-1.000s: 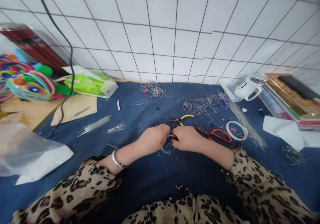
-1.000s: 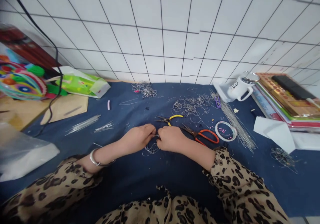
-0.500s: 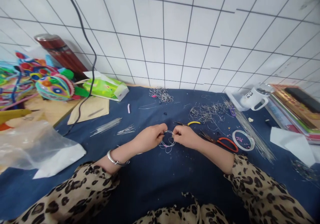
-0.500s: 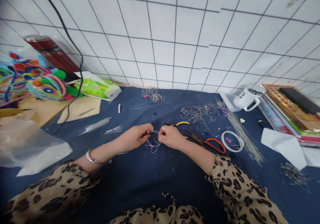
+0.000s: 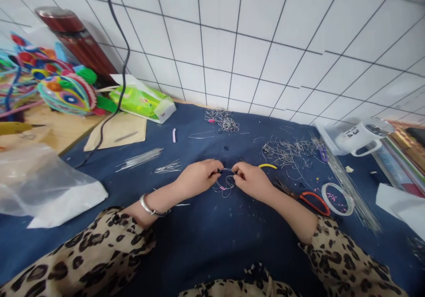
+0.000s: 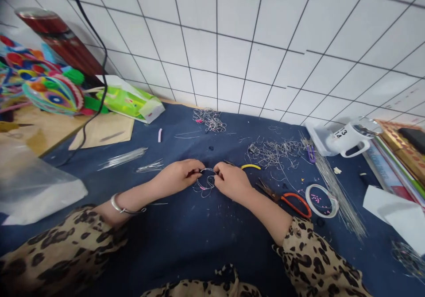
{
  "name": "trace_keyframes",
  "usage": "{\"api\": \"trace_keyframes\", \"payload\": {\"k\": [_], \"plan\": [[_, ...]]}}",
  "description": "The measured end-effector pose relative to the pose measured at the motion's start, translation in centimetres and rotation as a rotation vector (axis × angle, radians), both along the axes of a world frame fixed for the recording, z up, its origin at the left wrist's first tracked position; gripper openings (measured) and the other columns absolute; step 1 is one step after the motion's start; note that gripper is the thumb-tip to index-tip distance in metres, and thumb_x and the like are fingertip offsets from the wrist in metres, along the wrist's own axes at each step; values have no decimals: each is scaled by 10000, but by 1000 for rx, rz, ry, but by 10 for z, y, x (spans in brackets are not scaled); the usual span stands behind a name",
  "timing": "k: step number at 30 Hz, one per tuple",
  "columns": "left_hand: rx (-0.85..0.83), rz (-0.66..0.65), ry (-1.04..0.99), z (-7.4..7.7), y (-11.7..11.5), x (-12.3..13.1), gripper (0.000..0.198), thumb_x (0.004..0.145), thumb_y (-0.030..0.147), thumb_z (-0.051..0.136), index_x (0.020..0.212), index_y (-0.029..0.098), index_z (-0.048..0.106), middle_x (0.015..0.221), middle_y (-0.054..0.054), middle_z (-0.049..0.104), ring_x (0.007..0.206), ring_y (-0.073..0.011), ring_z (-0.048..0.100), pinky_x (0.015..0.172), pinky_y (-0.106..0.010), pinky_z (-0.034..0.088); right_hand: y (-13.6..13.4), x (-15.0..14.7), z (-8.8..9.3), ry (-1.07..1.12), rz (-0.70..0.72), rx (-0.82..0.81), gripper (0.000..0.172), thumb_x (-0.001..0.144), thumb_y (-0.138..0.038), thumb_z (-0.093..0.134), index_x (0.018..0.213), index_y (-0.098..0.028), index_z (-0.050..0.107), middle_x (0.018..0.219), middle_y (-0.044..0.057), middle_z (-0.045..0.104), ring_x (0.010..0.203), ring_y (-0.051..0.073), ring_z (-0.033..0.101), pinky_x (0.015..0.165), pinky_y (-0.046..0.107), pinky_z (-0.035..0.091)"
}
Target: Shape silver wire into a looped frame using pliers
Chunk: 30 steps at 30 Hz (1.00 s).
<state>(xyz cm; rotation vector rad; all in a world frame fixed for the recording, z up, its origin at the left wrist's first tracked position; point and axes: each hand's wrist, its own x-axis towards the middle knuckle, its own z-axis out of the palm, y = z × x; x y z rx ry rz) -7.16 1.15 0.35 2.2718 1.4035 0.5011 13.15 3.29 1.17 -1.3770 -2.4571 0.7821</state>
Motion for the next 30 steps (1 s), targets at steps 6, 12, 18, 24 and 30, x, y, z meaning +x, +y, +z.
{"api": "trace_keyframes", "payload": {"k": [6,12,18,24,30], "plan": [[-48,-29,-30,7,-1,-3,225,820,222,473,1035,212,540,875,-27,572,810,-159,545,713,-274,436,-1,4,4,-22,111,-38,465,736,-351,588,1171,-248,458,825,-9,571,743,134,515,642,241,359],[-138,-230,-80,19,2,-11,409,760,332,591,1147,238,498,1050,-48,534,930,-181,532,796,-300,440,-1,5,3,-122,187,16,631,672,-455,643,1227,-255,419,1000,41,527,868,181,520,731,290,384],[-83,-251,-19,13,2,-11,461,768,406,572,1186,231,489,1093,-68,525,942,-194,541,818,-310,443,-2,7,5,-159,226,32,487,732,-440,593,1161,-244,468,966,43,510,863,177,520,733,291,389],[59,-223,109,7,-1,-6,475,794,487,490,1186,219,494,1076,-72,536,934,-206,552,819,-319,450,-1,8,6,-161,236,7,534,716,-445,610,1183,-238,454,972,49,505,855,180,526,724,286,393],[98,-230,173,7,-2,-2,478,813,504,446,1186,209,495,1051,-75,536,913,-208,548,813,-326,454,-1,10,7,-182,245,47,548,732,-461,591,1207,-231,442,1003,59,508,874,193,533,721,293,401]]}}
